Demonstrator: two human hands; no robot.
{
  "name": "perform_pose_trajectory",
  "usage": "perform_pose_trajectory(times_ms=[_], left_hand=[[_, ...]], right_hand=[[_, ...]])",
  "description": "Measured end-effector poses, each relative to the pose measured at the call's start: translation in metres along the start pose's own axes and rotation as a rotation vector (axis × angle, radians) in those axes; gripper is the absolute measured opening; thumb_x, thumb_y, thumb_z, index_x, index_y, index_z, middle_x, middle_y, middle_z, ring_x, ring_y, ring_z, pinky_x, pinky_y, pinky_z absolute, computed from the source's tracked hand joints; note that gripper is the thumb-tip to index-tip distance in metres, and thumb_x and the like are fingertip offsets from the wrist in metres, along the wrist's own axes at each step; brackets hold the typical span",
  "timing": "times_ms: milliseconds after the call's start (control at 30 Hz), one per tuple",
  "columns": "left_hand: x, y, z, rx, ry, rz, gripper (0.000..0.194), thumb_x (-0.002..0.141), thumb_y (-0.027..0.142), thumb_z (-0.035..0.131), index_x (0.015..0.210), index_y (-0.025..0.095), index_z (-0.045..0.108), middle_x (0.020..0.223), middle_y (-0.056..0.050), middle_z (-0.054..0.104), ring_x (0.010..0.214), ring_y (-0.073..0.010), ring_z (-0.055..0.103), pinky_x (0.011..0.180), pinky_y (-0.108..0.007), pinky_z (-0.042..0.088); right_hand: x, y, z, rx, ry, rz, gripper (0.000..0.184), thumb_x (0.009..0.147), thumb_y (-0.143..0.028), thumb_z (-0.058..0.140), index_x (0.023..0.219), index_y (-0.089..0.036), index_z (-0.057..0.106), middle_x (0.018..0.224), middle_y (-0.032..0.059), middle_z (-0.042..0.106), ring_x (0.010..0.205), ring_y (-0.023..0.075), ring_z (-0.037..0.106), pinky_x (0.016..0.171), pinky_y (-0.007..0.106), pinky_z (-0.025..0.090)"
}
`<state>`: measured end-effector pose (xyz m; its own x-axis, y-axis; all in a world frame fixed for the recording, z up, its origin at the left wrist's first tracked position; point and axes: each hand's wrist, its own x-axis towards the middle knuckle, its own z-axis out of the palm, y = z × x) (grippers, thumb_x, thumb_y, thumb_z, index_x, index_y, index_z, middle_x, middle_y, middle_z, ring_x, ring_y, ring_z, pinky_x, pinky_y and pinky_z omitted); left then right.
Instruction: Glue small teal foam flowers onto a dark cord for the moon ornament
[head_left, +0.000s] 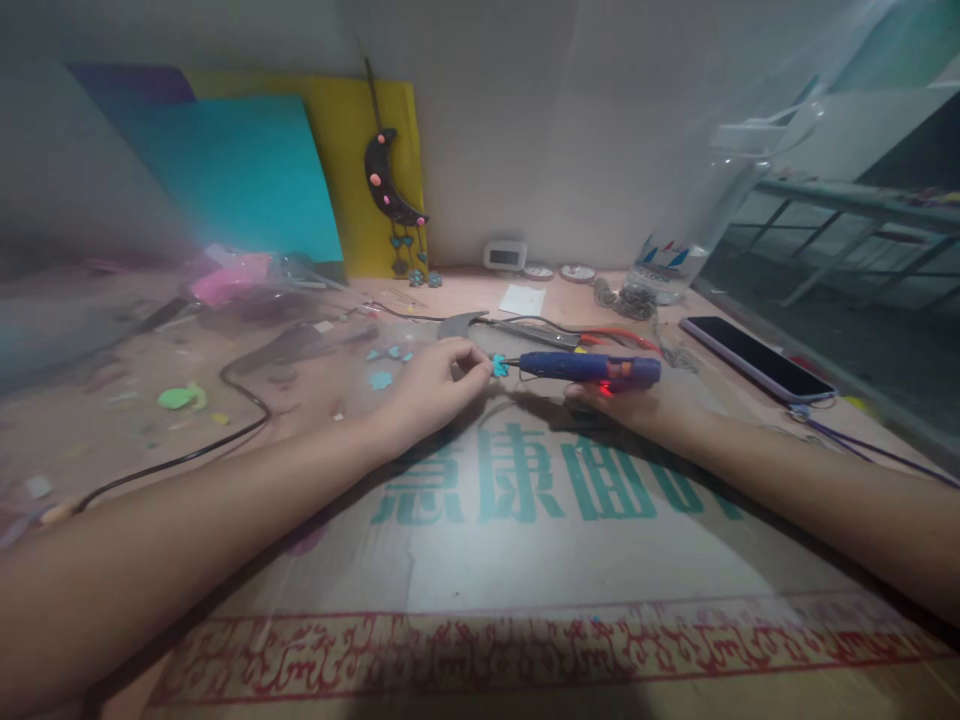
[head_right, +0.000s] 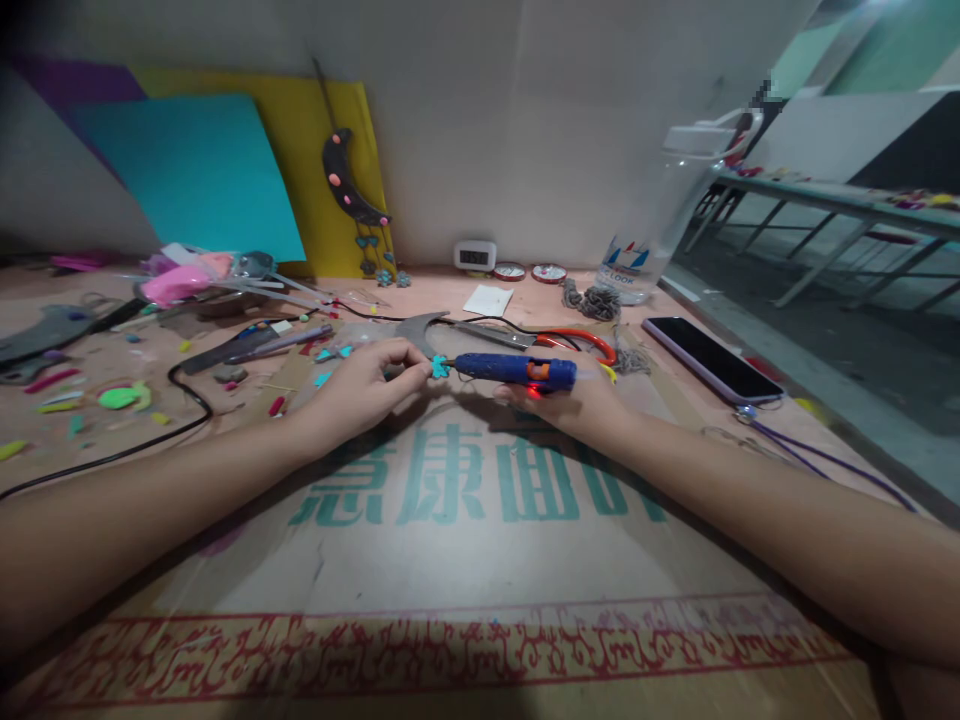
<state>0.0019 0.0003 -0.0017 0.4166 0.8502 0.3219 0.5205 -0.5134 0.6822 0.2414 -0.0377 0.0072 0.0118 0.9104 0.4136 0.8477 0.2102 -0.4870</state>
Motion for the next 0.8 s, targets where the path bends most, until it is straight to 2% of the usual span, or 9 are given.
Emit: perform_pose_trajectory(times_ms=[233, 400, 467, 600, 800], left_hand=[[0.0, 0.002, -0.002, 0.001, 0.01, -0.026, 0.019, 0.085, 0.028, 0.05, 0.071, 0.018, 0.059, 0.079, -0.001, 0.065, 0.08, -0.0184, 0.06, 0.073, -0.03, 0.042], [0.0, 0.005, -0.003, -0.006, 0.024, -0.052, 0.018, 0.084, 0.026, 0.05, 0.07, 0.018, 0.059, 0.079, -0.002, 0.067, 0.079, -0.0187, 0.06, 0.073, -0.03, 0.043], [0.0, 0.006, -0.003, -0.006, 0.028, -0.061, 0.018, 0.084, 0.027, 0.05, 0.071, 0.018, 0.059, 0.079, -0.002, 0.067, 0.078, -0.0187, 0.06, 0.073, -0.03, 0.043], [0.0, 0.006, -0.004, -0.009, 0.021, -0.069, 0.018, 0.085, 0.027, 0.051, 0.073, 0.018, 0.06, 0.078, -0.001, 0.067, 0.078, -0.0182, 0.06, 0.072, -0.029, 0.043], [0.0, 0.003, -0.002, -0.027, 0.012, -0.061, 0.018, 0.085, 0.029, 0.051, 0.073, 0.018, 0.06, 0.078, -0.001, 0.066, 0.079, -0.0179, 0.06, 0.073, -0.028, 0.042]], right_hand=[[0.001, 0.001, -0.001, -0.055, -0.012, 0.02, 0.016, 0.063, -0.032, 0.076, 0.068, -0.023, 0.063, 0.069, 0.0025, 0.067, 0.07, 0.0246, 0.067, 0.062, 0.035, 0.056], [0.0, 0.007, 0.002, -0.054, 0.017, -0.017, 0.02, 0.062, -0.036, 0.077, 0.071, -0.023, 0.065, 0.072, 0.0034, 0.069, 0.071, 0.0261, 0.068, 0.06, 0.036, 0.056], [0.0, 0.009, 0.004, -0.063, 0.043, -0.036, 0.023, 0.062, -0.04, 0.078, 0.07, -0.024, 0.064, 0.069, 0.0031, 0.068, 0.069, 0.0258, 0.068, 0.058, 0.035, 0.056], [0.0, 0.011, 0.004, -0.05, 0.014, -0.069, 0.025, 0.065, -0.045, 0.076, 0.066, -0.025, 0.06, 0.061, 0.0015, 0.063, 0.064, 0.0241, 0.066, 0.055, 0.034, 0.055], [0.001, 0.011, 0.001, -0.058, -0.046, -0.104, 0.021, 0.068, -0.038, 0.073, 0.061, -0.025, 0.058, 0.059, 0.0013, 0.06, 0.06, 0.0242, 0.064, 0.054, 0.037, 0.054]])
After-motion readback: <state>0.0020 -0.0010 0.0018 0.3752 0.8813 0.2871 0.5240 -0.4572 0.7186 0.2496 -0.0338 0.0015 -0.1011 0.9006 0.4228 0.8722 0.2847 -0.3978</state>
